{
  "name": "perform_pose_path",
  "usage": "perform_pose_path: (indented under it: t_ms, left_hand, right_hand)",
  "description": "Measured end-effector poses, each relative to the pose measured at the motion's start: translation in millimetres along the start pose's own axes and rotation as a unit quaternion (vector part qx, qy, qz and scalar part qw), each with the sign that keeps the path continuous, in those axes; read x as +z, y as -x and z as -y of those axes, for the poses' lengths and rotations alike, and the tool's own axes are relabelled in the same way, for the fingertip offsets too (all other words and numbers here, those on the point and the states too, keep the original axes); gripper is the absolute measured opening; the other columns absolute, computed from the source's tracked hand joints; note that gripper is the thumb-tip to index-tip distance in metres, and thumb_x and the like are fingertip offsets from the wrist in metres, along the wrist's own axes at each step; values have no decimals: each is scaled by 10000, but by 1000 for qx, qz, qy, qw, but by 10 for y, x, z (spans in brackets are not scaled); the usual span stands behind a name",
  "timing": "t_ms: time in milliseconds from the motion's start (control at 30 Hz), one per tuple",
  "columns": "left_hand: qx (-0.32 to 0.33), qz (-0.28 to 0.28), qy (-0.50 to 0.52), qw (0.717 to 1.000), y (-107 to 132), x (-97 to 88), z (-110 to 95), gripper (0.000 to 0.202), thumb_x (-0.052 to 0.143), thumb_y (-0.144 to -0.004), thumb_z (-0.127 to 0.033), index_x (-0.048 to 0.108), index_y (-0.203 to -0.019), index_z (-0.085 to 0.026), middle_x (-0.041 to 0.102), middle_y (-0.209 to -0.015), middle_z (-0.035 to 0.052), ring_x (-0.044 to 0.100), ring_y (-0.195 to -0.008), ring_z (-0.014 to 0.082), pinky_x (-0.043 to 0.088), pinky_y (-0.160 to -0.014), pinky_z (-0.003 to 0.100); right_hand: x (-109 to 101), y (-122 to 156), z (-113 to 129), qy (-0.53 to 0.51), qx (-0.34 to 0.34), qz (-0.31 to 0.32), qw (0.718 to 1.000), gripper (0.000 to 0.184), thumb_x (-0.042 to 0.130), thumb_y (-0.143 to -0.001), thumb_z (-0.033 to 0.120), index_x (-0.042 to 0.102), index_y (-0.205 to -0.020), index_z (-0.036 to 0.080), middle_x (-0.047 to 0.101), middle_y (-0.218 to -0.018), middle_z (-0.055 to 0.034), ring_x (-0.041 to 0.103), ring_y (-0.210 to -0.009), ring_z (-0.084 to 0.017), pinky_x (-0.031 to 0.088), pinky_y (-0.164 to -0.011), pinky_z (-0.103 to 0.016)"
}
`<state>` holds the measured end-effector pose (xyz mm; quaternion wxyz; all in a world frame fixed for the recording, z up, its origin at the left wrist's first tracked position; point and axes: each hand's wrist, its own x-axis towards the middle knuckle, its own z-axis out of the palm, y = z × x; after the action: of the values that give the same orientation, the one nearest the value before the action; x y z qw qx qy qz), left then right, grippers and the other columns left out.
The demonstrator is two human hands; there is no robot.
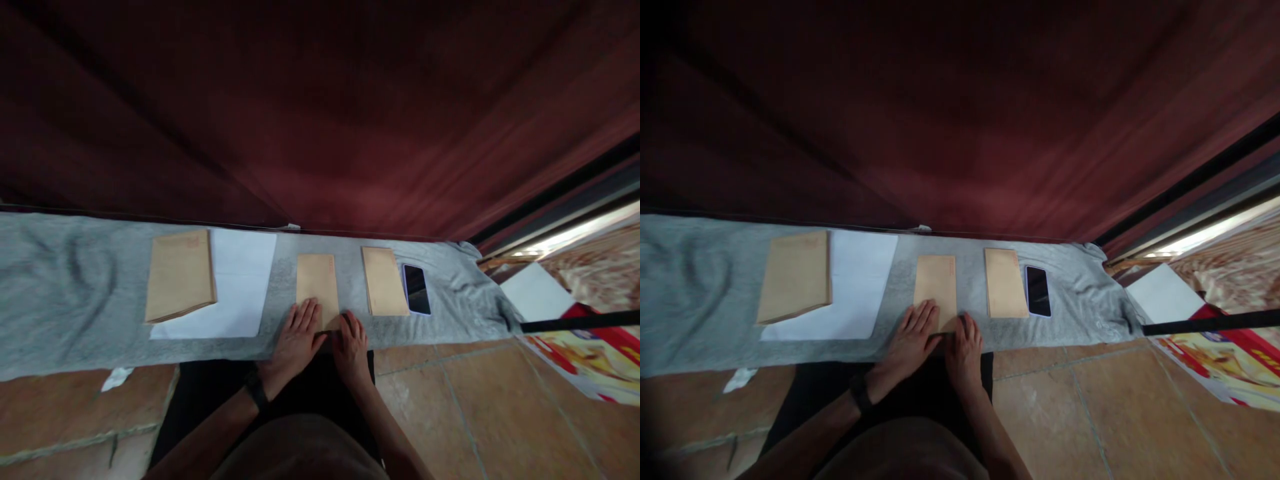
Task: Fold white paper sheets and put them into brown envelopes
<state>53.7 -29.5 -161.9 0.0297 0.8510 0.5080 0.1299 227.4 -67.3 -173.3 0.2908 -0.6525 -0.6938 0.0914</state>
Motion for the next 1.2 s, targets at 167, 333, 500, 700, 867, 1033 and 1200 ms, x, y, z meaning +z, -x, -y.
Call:
perform_pose_path:
  t_ms: [167,333,500,700,867,1033,1200]
  left_hand:
    - [-15,19,-28,999,-11,-79,-126,540,431,-938,-181,468,-1468,-89,480,-1523,179,409,-1443,295,299,-1195,490]
    - [-32,3,-7,999,-179,-300,-156,588,381,-888,-56,464,-1469,-84,578,-1416,201,556,-1294,295,437,-1074,448]
    - [-161,-87,205,961,-358,-665,-83,405,386,-1011,-310,586,-1324,-151,690,-1198,145,662,-1085,270,541,-886,361]
    - [-353,-142,645,663,-360,-645,-120,602,465,-901,-710,667,-942,-144,716,-757,82,674,-630,201,546,-574,302]
    - [-392,-51,768,504,-221,-339,-335,525,603,-805,-693,642,-827,-169,717,-692,78,716,-683,235,585,-640,353]
    - [-377,-13,783,495,-122,-267,-385,417,628,-838,-612,646,-840,-196,751,-764,75,724,-705,220,600,-720,369]
    - [-369,70,773,511,31,-305,-328,409,711,-793,-560,685,-892,-164,755,-837,84,727,-721,195,593,-714,325]
  right_hand:
    - [47,-148,-10,-141,54,-25,988,351,476,-940,309,619,-1233,179,637,-1241,-147,575,-1166,-276,501,-988,-488]
    - [-102,-275,160,-353,123,2,927,364,497,-949,421,648,-1196,200,702,-1101,-100,660,-1003,-228,563,-898,-397]
    - [-231,-341,433,-402,125,31,907,459,487,-964,495,620,-1285,195,691,-1228,-114,662,-1076,-233,548,-962,-417]
    - [-97,-306,425,-467,242,62,848,638,573,-870,641,623,-1275,150,706,-1192,-159,703,-987,-258,599,-843,-424]
    - [-24,-288,388,-508,288,58,810,637,694,-748,678,662,-1152,187,723,-777,-37,685,-657,-187,587,-578,-308]
    - [-46,-266,324,-489,292,74,819,535,707,-726,640,676,-1008,187,660,-638,9,611,-524,-156,531,-482,-270]
    - [-82,-251,174,-480,305,56,820,392,697,-738,530,668,-932,190,641,-624,26,565,-505,-133,499,-499,-256]
